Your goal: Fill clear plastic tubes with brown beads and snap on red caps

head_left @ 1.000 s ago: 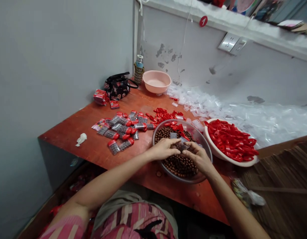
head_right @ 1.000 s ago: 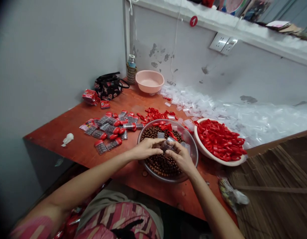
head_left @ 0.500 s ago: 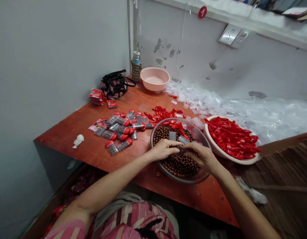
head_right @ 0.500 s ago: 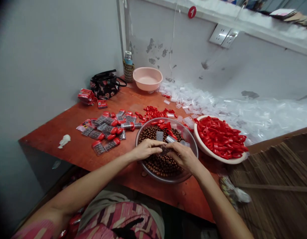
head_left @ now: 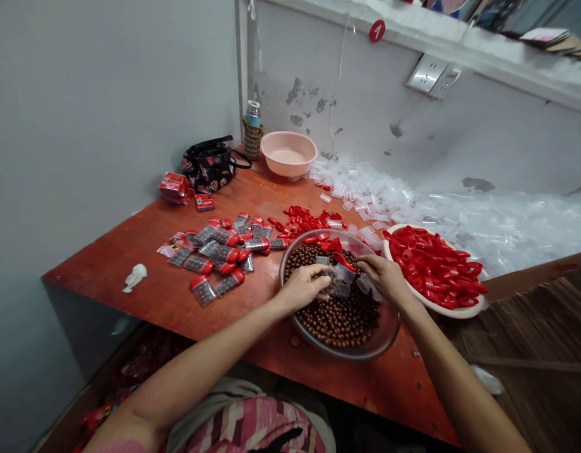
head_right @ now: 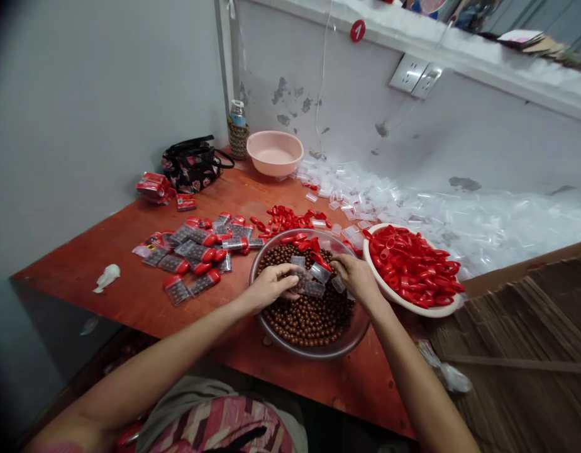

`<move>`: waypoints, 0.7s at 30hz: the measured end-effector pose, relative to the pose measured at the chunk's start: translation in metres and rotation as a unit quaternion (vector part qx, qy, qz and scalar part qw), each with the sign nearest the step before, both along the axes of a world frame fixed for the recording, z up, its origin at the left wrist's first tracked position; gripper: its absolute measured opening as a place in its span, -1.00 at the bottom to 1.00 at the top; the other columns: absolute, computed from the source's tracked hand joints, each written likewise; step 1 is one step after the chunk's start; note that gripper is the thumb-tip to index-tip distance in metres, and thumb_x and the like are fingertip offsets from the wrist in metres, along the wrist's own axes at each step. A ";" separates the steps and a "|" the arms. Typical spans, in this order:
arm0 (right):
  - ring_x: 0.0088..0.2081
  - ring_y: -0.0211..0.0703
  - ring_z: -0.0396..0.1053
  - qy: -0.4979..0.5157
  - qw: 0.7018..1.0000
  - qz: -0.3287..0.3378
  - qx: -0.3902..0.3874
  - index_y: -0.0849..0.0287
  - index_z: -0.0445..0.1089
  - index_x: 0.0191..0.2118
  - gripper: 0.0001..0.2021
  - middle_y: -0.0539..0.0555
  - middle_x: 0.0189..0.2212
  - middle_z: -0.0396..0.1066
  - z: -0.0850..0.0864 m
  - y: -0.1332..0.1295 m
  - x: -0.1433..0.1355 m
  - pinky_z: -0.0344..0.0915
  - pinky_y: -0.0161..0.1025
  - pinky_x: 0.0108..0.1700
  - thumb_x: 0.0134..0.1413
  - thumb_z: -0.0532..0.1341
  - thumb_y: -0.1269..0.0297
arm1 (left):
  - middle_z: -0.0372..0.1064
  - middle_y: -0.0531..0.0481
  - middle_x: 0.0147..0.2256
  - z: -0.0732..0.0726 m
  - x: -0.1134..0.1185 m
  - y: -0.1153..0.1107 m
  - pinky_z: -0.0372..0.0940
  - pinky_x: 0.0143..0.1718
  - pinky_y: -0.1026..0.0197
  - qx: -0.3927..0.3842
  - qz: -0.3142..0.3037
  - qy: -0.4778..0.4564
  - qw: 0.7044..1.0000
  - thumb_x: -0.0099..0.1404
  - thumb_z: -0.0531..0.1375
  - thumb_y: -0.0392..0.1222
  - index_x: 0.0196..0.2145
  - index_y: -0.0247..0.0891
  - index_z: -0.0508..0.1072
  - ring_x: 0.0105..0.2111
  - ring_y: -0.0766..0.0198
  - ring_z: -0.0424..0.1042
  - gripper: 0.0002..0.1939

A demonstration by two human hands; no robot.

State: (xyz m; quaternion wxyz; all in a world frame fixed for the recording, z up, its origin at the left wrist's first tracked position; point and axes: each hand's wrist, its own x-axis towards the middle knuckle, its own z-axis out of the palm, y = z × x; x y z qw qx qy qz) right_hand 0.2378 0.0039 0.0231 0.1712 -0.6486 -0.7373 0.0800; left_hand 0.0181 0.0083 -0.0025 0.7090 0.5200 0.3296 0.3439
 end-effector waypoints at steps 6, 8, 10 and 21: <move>-0.28 0.00 0.42 -0.208 0.978 -0.001 -0.025 0.12 0.40 -0.21 -0.75 0.16 -0.29 0.47 -0.010 0.038 -0.031 0.26 -0.20 -0.34 0.06 0.07 0.18 | 0.38 -0.10 -0.24 0.003 -0.001 0.002 0.41 -0.31 0.17 -0.069 0.069 -0.090 0.991 0.09 0.21 -0.10 -0.19 -0.33 0.39 -0.38 0.31 0.44 -0.66; -0.28 0.03 0.42 -0.238 0.971 -0.001 -0.021 0.15 0.41 -0.24 -0.77 0.19 -0.30 0.46 -0.011 0.040 -0.035 0.26 -0.19 -0.36 0.04 0.07 0.22 | 0.38 -0.10 -0.23 0.001 -0.001 0.002 0.41 -0.31 0.17 -0.056 0.069 -0.088 0.992 0.07 0.22 -0.08 -0.19 -0.34 0.39 -0.38 0.31 0.44 -0.63; -0.28 0.03 0.41 -0.235 0.972 -0.001 -0.011 0.18 0.40 -0.24 -0.77 0.20 -0.31 0.45 -0.010 0.038 -0.031 0.27 -0.18 -0.35 0.04 0.07 0.25 | 0.38 -0.09 -0.26 -0.002 0.000 0.002 0.41 -0.30 0.16 -0.041 0.067 -0.077 0.994 0.07 0.22 -0.07 -0.18 -0.35 0.38 -0.37 0.30 0.43 -0.61; -0.19 -0.08 0.42 0.082 0.994 0.032 0.066 0.09 0.37 -0.08 -0.71 0.09 -0.17 0.45 0.002 -0.026 -0.053 0.30 -0.20 -0.12 0.04 0.11 0.25 | 0.37 -0.08 -0.20 -0.005 -0.006 -0.001 0.35 -0.23 0.17 0.076 -0.011 -0.043 0.996 0.18 0.11 -0.09 -0.16 -0.31 0.40 -0.19 0.18 0.36 -0.68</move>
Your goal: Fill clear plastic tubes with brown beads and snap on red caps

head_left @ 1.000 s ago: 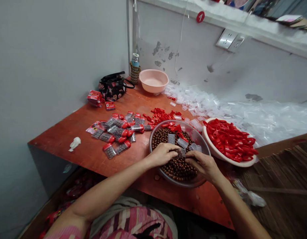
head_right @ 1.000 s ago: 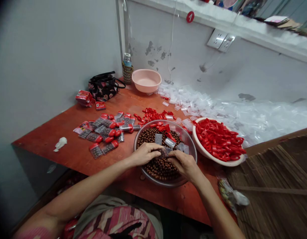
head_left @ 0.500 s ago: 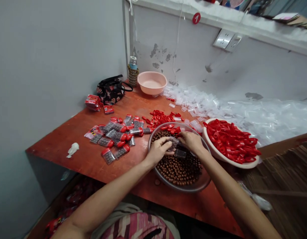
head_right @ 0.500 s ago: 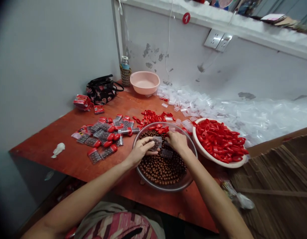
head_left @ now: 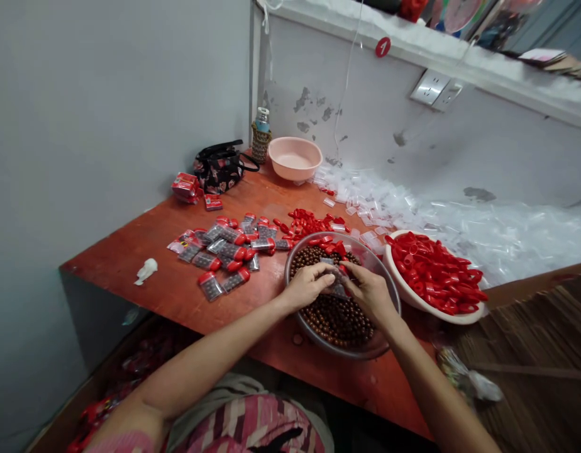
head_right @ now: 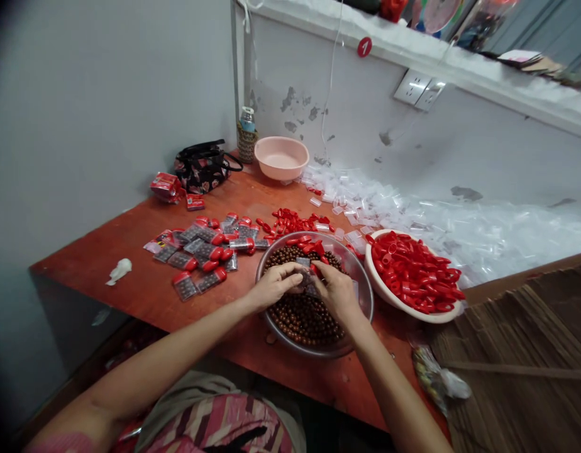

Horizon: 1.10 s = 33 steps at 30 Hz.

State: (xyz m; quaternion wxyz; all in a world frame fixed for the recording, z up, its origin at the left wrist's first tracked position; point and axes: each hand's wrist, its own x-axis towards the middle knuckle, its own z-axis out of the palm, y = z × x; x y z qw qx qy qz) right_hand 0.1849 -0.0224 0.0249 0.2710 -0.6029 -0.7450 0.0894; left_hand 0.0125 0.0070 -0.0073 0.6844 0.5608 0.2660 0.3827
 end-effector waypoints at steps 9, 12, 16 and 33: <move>-0.13 -0.05 0.39 0.240 0.961 -0.001 -0.135 0.13 0.37 -0.09 -0.65 0.08 -0.16 0.45 0.001 -0.023 -0.003 0.29 -0.11 -0.06 -0.04 0.20 0.17 | 0.42 -0.06 -0.24 -0.001 -0.001 0.000 0.28 -0.20 0.24 0.088 0.048 0.071 0.992 0.21 0.06 -0.10 -0.17 -0.33 0.43 -0.25 0.24 0.39 -0.68; -0.33 -0.11 0.44 0.298 0.944 -0.020 -0.142 0.19 0.36 -0.19 -0.63 0.07 -0.34 0.49 0.008 -0.025 0.006 0.36 -0.18 -0.25 -0.17 0.29 0.14 | 0.44 -0.05 -0.24 0.002 -0.002 -0.002 0.26 -0.17 0.24 0.136 0.052 0.099 0.984 0.21 0.07 -0.12 -0.17 -0.32 0.44 -0.24 0.23 0.39 -0.69; -0.39 -0.16 0.40 0.160 0.985 0.003 -0.067 0.17 0.37 -0.25 -0.69 0.05 -0.41 0.47 0.021 -0.024 0.011 0.34 -0.24 -0.31 -0.17 0.30 0.15 | 0.46 -0.03 -0.21 0.005 -0.004 -0.005 0.22 -0.13 0.28 0.196 0.014 0.107 0.975 0.20 0.09 -0.16 -0.17 -0.27 0.46 -0.20 0.23 0.40 -0.72; -0.22 -0.16 0.42 -0.075 0.989 0.089 0.093 0.14 0.29 -0.09 -0.75 0.11 -0.23 0.44 0.025 -0.033 -0.001 0.36 -0.24 -0.17 0.08 0.15 0.26 | 0.48 0.01 -0.23 0.008 -0.007 -0.010 0.23 -0.16 0.34 0.204 0.035 0.096 0.974 0.22 0.09 -0.21 -0.18 -0.25 0.48 -0.22 0.28 0.42 -0.75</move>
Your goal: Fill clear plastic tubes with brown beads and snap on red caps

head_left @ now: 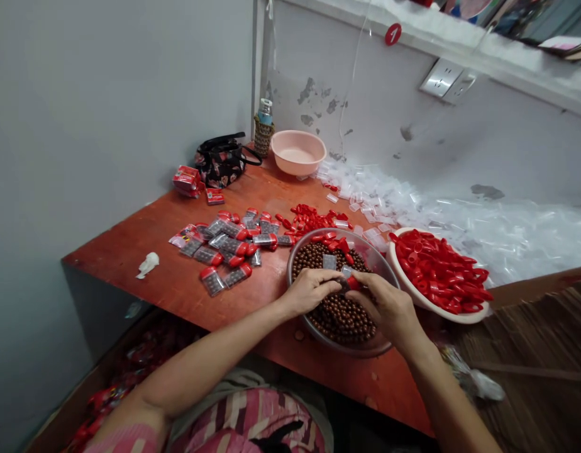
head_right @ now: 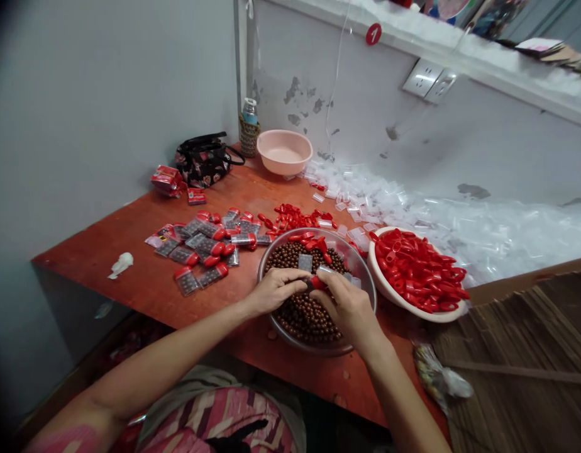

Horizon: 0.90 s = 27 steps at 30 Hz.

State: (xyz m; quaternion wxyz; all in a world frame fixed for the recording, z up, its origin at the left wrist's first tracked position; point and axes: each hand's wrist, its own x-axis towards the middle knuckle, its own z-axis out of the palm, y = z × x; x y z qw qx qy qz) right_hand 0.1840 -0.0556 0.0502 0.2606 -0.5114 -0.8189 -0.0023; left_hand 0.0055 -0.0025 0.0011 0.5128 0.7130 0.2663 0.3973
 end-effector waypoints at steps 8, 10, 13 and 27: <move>-0.34 -0.17 0.42 0.034 0.997 -0.013 -0.061 0.12 0.33 -0.20 -0.83 0.05 -0.35 0.46 0.000 0.002 0.007 0.36 -0.27 -0.28 0.07 0.15 0.24 | 0.48 0.00 -0.25 0.000 0.001 -0.002 0.22 -0.17 0.35 0.044 0.009 0.013 0.999 0.24 0.08 -0.20 -0.19 -0.23 0.48 -0.22 0.29 0.42 -0.76; -0.35 -0.16 0.41 0.042 0.995 -0.020 -0.083 0.11 0.32 -0.25 -0.85 0.06 -0.38 0.44 -0.002 0.002 0.006 0.34 -0.26 -0.30 0.05 0.16 0.20 | 0.48 0.00 -0.25 -0.001 0.000 -0.004 0.22 -0.17 0.35 0.053 0.012 0.022 0.998 0.24 0.07 -0.20 -0.19 -0.23 0.48 -0.22 0.29 0.42 -0.76; -0.37 -0.17 0.38 0.031 0.994 -0.001 -0.107 0.10 0.31 -0.30 -0.89 0.06 -0.41 0.41 -0.006 -0.002 0.004 0.31 -0.26 -0.32 0.06 0.14 0.22 | 0.47 0.00 -0.25 -0.003 -0.002 -0.008 0.22 -0.17 0.33 0.064 0.015 0.037 0.997 0.25 0.06 -0.18 -0.18 -0.21 0.47 -0.24 0.29 0.42 -0.75; -0.03 -0.04 0.31 0.399 0.899 -0.043 -0.175 0.03 0.30 -0.03 -0.65 0.07 -0.04 0.36 -0.016 -0.003 0.004 0.25 -0.07 -0.02 0.00 0.20 0.20 | 0.42 -0.11 -0.17 -0.001 0.006 0.002 0.30 -0.21 0.20 -0.228 -0.024 -0.154 0.961 0.15 0.16 -0.12 -0.12 -0.34 0.42 -0.21 0.19 0.40 -0.64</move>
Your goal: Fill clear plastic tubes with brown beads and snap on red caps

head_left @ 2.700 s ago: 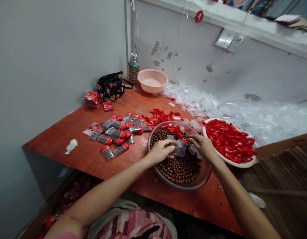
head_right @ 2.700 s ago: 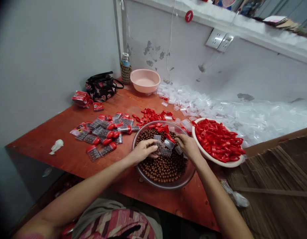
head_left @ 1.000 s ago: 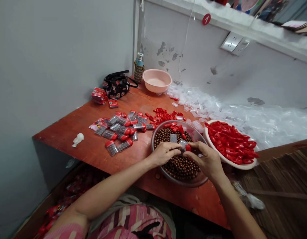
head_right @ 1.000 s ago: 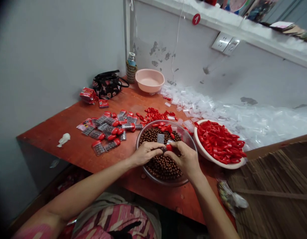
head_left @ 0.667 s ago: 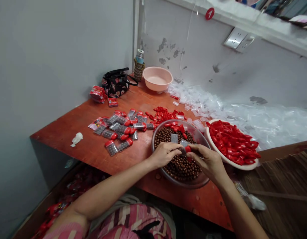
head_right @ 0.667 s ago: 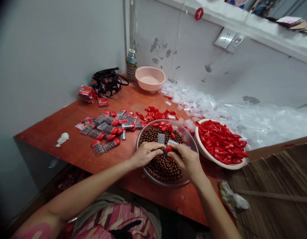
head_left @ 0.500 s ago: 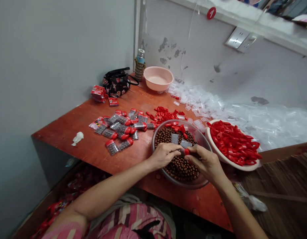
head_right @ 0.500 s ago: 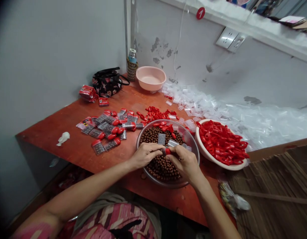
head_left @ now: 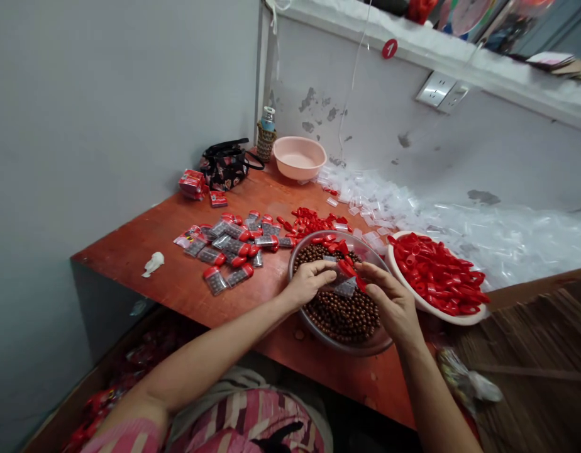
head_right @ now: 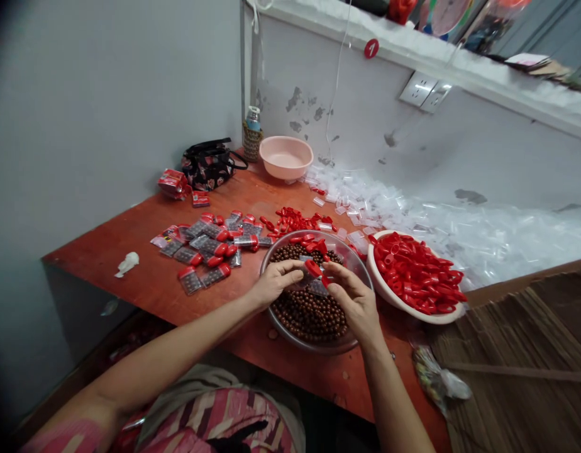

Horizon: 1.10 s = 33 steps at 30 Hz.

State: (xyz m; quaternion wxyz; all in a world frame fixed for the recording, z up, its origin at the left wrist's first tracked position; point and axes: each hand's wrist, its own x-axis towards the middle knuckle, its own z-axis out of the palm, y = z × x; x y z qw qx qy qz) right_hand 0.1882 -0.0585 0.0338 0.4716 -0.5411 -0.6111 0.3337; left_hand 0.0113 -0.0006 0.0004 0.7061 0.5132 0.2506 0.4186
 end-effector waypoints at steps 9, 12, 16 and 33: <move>-0.29 -0.06 0.41 0.189 0.978 -0.006 -0.084 0.12 0.35 -0.30 -0.76 0.09 -0.37 0.45 -0.024 0.002 0.004 0.37 -0.10 -0.28 -0.08 0.23 0.11 | 0.46 -0.07 -0.19 -0.001 -0.002 -0.002 0.21 -0.04 0.20 0.120 0.009 0.062 0.991 0.18 0.13 -0.16 -0.16 -0.31 0.47 -0.15 0.18 0.39 -0.70; -0.19 -0.05 0.38 0.192 0.971 0.042 -0.136 0.11 0.33 -0.20 -0.66 0.12 -0.21 0.41 -0.013 0.008 0.000 0.37 -0.10 -0.23 -0.10 0.22 0.06 | 0.45 -0.05 -0.17 -0.001 -0.004 -0.004 0.20 -0.02 0.21 0.189 0.029 0.100 0.976 0.19 0.12 -0.21 -0.16 -0.27 0.48 -0.13 0.20 0.38 -0.73; -0.10 -0.05 0.34 0.232 0.930 0.142 -0.247 0.09 0.29 -0.05 -0.61 0.14 -0.08 0.36 -0.002 0.011 -0.009 0.34 -0.06 -0.16 -0.01 0.13 0.06 | 0.43 -0.02 -0.13 -0.002 -0.004 -0.004 0.13 0.06 0.17 0.236 0.041 0.114 0.964 0.18 0.13 -0.24 -0.16 -0.22 0.48 -0.02 0.20 0.30 -0.74; -0.17 -0.08 0.38 0.218 0.945 0.090 -0.228 0.04 0.30 -0.02 -0.59 0.11 -0.10 0.40 -0.009 0.017 -0.025 0.32 -0.07 -0.16 0.03 0.09 0.01 | 0.39 -0.03 -0.07 0.000 -0.005 -0.002 0.17 0.04 0.20 0.200 0.045 0.062 0.977 0.21 0.08 -0.26 -0.11 -0.25 0.45 -0.06 0.22 0.35 -0.71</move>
